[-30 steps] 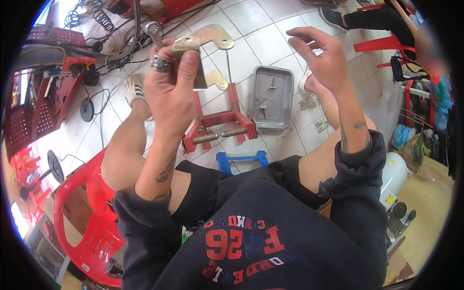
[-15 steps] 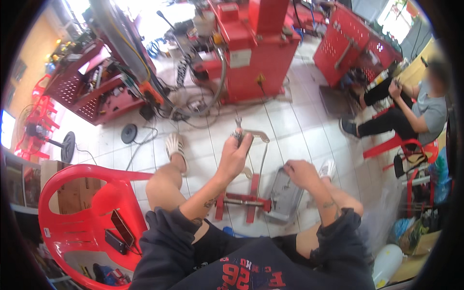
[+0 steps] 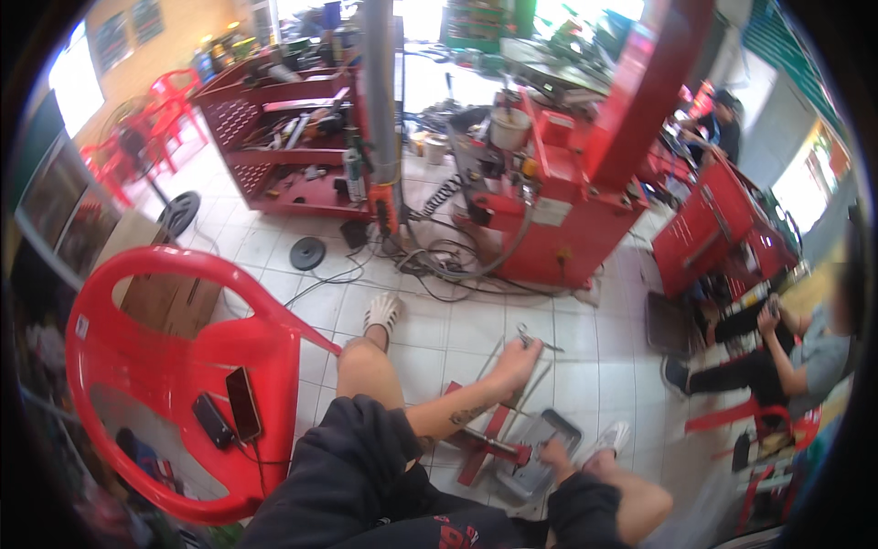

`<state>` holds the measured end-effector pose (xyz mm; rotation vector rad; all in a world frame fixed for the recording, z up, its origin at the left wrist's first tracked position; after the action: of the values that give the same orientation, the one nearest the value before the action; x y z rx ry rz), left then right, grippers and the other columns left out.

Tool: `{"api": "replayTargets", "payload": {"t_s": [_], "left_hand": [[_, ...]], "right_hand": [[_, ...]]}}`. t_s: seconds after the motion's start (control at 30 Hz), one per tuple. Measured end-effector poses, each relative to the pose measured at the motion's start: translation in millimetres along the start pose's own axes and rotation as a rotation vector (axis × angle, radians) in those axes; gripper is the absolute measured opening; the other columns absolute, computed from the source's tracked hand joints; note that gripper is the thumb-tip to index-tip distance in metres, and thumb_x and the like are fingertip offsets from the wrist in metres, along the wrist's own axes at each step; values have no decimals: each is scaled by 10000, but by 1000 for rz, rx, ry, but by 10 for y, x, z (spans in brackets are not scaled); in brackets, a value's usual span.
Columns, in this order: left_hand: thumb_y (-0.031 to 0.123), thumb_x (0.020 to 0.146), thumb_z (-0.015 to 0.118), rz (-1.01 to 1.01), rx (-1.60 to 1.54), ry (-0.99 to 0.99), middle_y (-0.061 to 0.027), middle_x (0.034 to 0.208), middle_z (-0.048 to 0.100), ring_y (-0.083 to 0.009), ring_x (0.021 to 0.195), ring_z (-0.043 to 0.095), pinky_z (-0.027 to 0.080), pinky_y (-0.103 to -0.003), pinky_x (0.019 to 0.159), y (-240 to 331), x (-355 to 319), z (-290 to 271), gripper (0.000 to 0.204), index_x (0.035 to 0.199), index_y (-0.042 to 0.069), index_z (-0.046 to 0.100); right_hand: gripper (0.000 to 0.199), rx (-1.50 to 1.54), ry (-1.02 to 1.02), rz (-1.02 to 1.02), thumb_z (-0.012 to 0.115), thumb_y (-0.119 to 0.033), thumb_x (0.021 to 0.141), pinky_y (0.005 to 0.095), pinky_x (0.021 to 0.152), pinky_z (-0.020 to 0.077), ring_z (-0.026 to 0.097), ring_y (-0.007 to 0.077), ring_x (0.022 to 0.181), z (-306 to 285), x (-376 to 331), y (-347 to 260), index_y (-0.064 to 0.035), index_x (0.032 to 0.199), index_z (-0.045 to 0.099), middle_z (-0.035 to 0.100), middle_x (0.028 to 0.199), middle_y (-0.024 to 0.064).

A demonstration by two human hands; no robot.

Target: The person sits on the floor and assembles a metal bracket using a wrench and a screwdriver. They pick up a metal plate, insert a bolt, and tighten it with a wrench. They also use a screwdriver to adjust a screw on the bracket. The person handles the parts and tools directly on the floor.

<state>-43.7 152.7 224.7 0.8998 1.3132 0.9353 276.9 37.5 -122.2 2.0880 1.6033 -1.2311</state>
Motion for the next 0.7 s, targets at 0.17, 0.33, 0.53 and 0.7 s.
{"api": "replayTargets", "payload": {"t_s": [0.17,0.33,0.53,0.7], "left_hand": [[332,1015,513,-33,-85,-76,-149,986,653,-236,924,587,467,-396,855,-109,67,228,376,1098,-21,613],[311,1017,491,-52,-56,-95,-157,973,648,-249,919,595,459,-396,847,-234,77,152,353,1070,-18,604],[310,1022,485,-84,-176,-128,-118,935,627,-196,908,552,445,-369,816,-345,195,302,356,1065,-19,613],[324,1008,542,-213,-171,-189,-58,862,614,-146,795,545,457,-330,718,-397,177,248,331,1012,9,645]], "right_hand": [[371,-198,285,-231,647,-335,896,444,831,533,691,358,920,850,40,779,-44,1127,631,697,979,212],[367,-1,247,-177,656,-285,882,462,838,515,661,386,949,1098,-14,199,-9,1121,619,661,1003,240],[365,168,435,-164,666,-225,865,484,847,493,624,420,983,901,-4,183,34,1114,605,618,1031,273],[345,115,578,-168,667,-163,849,504,854,473,592,450,1006,737,22,-51,58,1105,599,578,1043,297]]}}
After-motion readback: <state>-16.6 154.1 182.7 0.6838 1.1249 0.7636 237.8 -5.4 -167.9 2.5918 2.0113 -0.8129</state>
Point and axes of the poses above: each hand's wrist, its own x-axis towards the middle knuckle, its own z-axis out of the palm, y = z × x, the point moved 4 cm from there along x, towards the middle knuckle
